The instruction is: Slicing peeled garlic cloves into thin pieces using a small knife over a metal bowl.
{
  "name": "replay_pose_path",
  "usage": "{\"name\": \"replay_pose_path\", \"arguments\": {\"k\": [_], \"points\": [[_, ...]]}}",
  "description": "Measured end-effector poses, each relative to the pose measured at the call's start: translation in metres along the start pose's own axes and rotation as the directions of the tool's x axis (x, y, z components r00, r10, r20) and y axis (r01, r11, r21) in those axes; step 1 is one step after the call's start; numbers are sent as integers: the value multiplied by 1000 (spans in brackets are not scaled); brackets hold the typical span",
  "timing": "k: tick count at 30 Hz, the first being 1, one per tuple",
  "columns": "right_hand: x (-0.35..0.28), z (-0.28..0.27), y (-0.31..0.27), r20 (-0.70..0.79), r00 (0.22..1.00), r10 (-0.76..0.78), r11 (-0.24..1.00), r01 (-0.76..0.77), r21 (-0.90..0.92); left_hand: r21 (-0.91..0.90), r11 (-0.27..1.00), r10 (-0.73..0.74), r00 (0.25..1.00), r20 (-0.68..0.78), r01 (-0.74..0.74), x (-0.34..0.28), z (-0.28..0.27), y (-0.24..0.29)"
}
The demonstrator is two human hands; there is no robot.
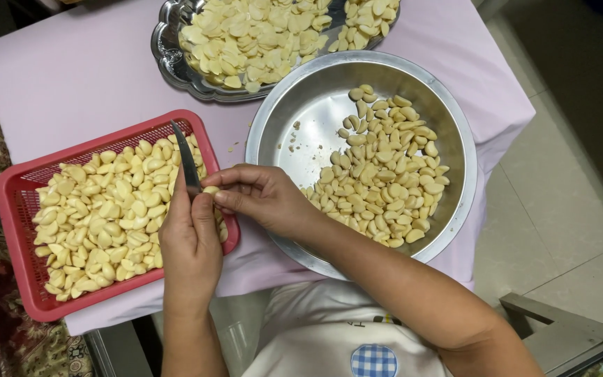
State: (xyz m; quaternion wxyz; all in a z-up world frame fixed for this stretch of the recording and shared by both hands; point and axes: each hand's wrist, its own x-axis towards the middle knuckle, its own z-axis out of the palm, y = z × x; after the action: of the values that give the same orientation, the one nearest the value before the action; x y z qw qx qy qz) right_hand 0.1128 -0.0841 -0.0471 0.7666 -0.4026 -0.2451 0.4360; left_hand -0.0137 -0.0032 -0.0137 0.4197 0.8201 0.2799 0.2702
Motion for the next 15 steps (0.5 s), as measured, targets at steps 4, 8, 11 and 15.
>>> {"name": "replay_pose_path", "arguments": {"k": [4, 8, 11, 15], "points": [[4, 2, 7, -4, 1000, -1, 1000, 1, -16, 61, 998, 4, 999, -33, -2, 0, 3, 2], [9, 6, 17, -33, 999, 6, 998, -8, -55, 204, 979, 43, 994, -102, -21, -1, 4, -15], [14, 7, 28, -65, 998, 15, 996, -21, -84, 263, 965, 41, 996, -84, -18, -2, -3, -15], [19, 18, 22, -30, 999, 26, 947, -34, -318, 225, 969, -109, 994, 15, 103, -9, -17, 3]]}}
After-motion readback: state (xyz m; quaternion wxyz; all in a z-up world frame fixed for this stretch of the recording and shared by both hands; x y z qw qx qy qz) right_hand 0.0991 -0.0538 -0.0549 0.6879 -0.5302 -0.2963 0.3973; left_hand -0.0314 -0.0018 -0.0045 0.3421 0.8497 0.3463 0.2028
